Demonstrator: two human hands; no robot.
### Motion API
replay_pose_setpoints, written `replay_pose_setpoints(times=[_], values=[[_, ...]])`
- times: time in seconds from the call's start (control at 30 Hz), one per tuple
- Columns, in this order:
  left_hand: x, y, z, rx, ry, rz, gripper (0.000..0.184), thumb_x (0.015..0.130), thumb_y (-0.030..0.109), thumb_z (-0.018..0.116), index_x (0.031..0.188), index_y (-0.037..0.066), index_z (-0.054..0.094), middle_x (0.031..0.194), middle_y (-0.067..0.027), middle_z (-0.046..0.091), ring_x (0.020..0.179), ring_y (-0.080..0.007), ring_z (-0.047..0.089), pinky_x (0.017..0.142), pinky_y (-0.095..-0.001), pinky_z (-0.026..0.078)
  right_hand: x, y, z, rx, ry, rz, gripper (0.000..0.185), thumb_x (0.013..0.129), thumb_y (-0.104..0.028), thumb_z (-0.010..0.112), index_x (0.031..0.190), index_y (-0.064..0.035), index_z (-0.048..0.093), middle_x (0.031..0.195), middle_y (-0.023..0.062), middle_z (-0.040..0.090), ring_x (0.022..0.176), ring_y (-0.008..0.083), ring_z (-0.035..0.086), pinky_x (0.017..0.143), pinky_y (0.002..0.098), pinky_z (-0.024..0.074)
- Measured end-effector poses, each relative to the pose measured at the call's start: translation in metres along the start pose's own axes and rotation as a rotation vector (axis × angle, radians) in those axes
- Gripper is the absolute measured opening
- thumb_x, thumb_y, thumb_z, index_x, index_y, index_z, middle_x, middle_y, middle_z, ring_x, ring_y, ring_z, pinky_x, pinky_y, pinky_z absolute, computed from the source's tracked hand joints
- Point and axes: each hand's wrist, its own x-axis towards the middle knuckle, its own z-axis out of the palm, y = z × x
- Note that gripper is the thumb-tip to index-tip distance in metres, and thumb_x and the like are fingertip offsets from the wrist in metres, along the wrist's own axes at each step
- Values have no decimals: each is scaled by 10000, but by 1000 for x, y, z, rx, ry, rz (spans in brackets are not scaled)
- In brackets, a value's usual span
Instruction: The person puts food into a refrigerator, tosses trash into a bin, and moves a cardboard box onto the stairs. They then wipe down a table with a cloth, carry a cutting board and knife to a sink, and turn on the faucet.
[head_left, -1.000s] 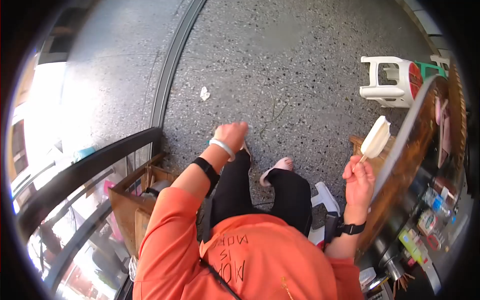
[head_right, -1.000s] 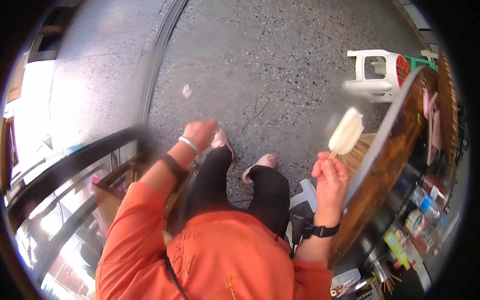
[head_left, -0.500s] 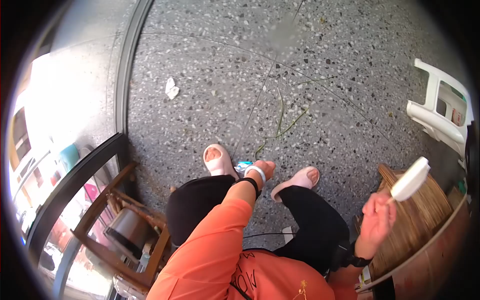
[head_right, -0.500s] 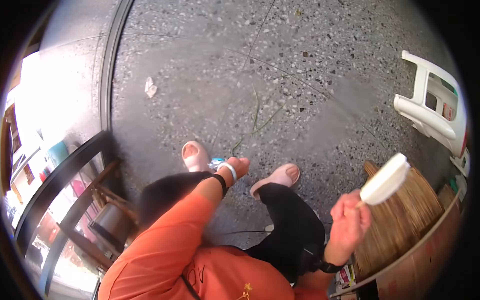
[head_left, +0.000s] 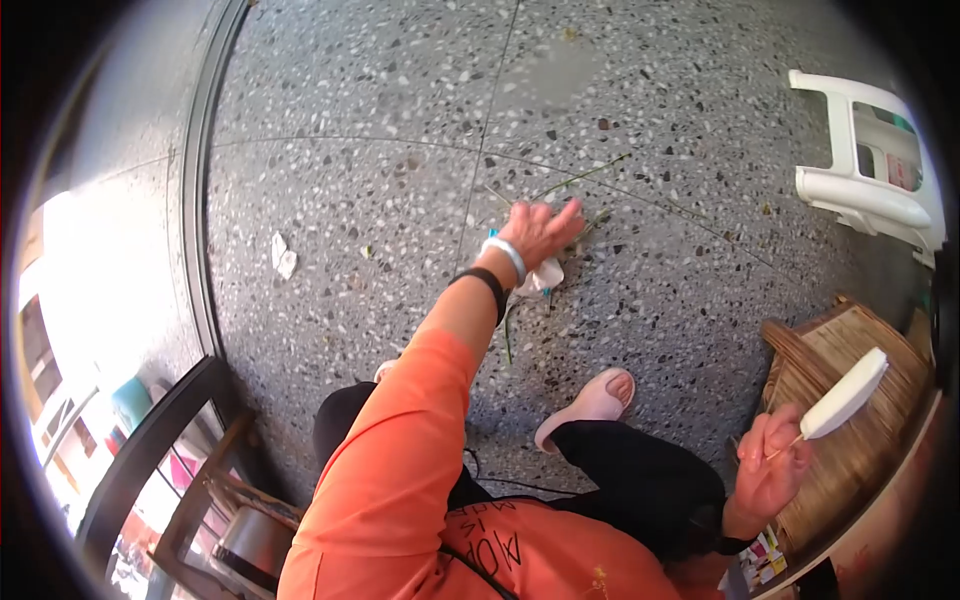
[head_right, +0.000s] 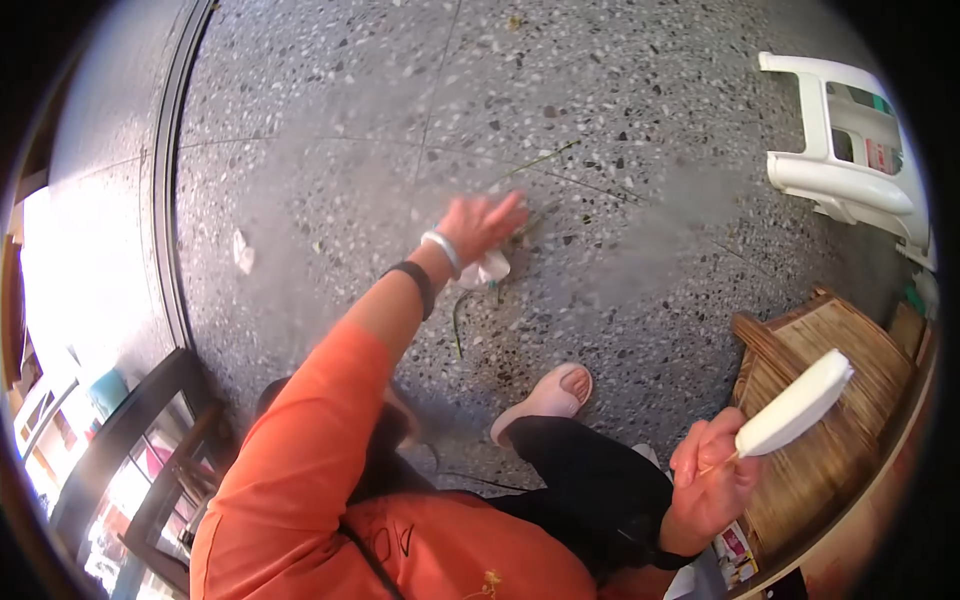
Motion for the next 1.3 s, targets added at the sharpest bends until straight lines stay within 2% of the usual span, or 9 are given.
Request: replay_pose_setpoints(times=[0.13, 0.3, 0.43, 0.5, 0.6, 0.8, 1.07, 1.23, 1.3], values=[[42, -17, -19, -140, -261, -319, 986, 519, 519, 703, 1298, 98, 270, 1356, -92, 190, 1169, -275, 308, 854, -565, 317, -8, 1, 2, -42, 22, -7, 167, 781, -164, 536, 733, -10, 491, 682, 73, 385, 454, 104, 389, 372, 212, 306], [15, 7, -38, -180, -325, -204, 1022, 495, 630, 668, 1260, 46, 323, 1319, -122, 244, 1219, -282, 234, 891, -584, 279, -9, -2, 12, -66, 86, -40, 101, 748, -101, 472, 720, -5, 488, 657, 81, 395, 421, 107, 368, 377, 215, 300], [-5, 40, 11, 51, -152, -204, 724, 606, 410, 676, 1186, 66, 413, 1220, -121, 370, 1158, -257, 335, 806, -500, 370, -2, -2, 17, -70, 12, -12, 133, 765, -117, 477, 715, 5, 497, 635, 83, 402, 423, 113, 370, 385, 215, 299], [-8, 37, -11, -346, -480, -273, 416, 684, 288, 603, 1035, 82, 517, 1103, -88, 498, 1037, -240, 474, 737, -427, 400, 0, -2, 19, -83, 8, -19, 157, 777, -136, 486, 720, 9, 504, 634, 83, 409, 427, 115, 375, 383, 214, 297], [-18, 50, 19, -350, -426, -329, 222, 743, 264, 529, 894, 105, 565, 946, -60, 585, 871, -243, 567, 718, -402, 406, 4, 1, 20, -72, -43, -42, 210, 803, -192, 512, 750, 11, 520, 644, 78, 426, 443, 116, 390, 382, 213, 299], [-7, -42, -11, -443, -333, -484, 175, 744, 219, 527, 889, 138, 585, 910, -54, 611, 846, -212, 592, 795, -456, 343, 5, 4, 26, -73, -75, -45, 186, 807, -185, 508, 779, -2, 527, 650, 68, 428, 457, 116, 395, 384, 215, 307], [-10, -113, -23, -784, 90, -591, 198, 672, 165, 549, 841, 68, 513, 740, -209, 580, 731, -390, 556, 621, -445, 438, 2, 0, 29, -57, 25, 75, 117, 754, -46, 490, 749, 44, 563, 598, 99, 495, 483, 145, 436, 431, 255, 343], [-24, -108, -52, -512, -384, -541, 434, 700, 292, 592, 1067, 96, 467, 884, -188, 598, 833, -345, 573, 705, -416, 462, -5, -1, 28, -30, 5, 73, 110, 757, -51, 504, 784, 42, 555, 629, 108, 501, 492, 147, 434, 451, 248, 350], [-42, -143, -38, -525, -319, -591, 437, 687, 348, 605, 1021, 77, 524, 912, -187, 592, 889, -337, 555, 742, -406, 450, -6, 8, 26, -134, 24, 9, 120, 771, -63, 502, 832, 35, 532, 697, 124, 502, 518, 145, 431, 449, 237, 340]])
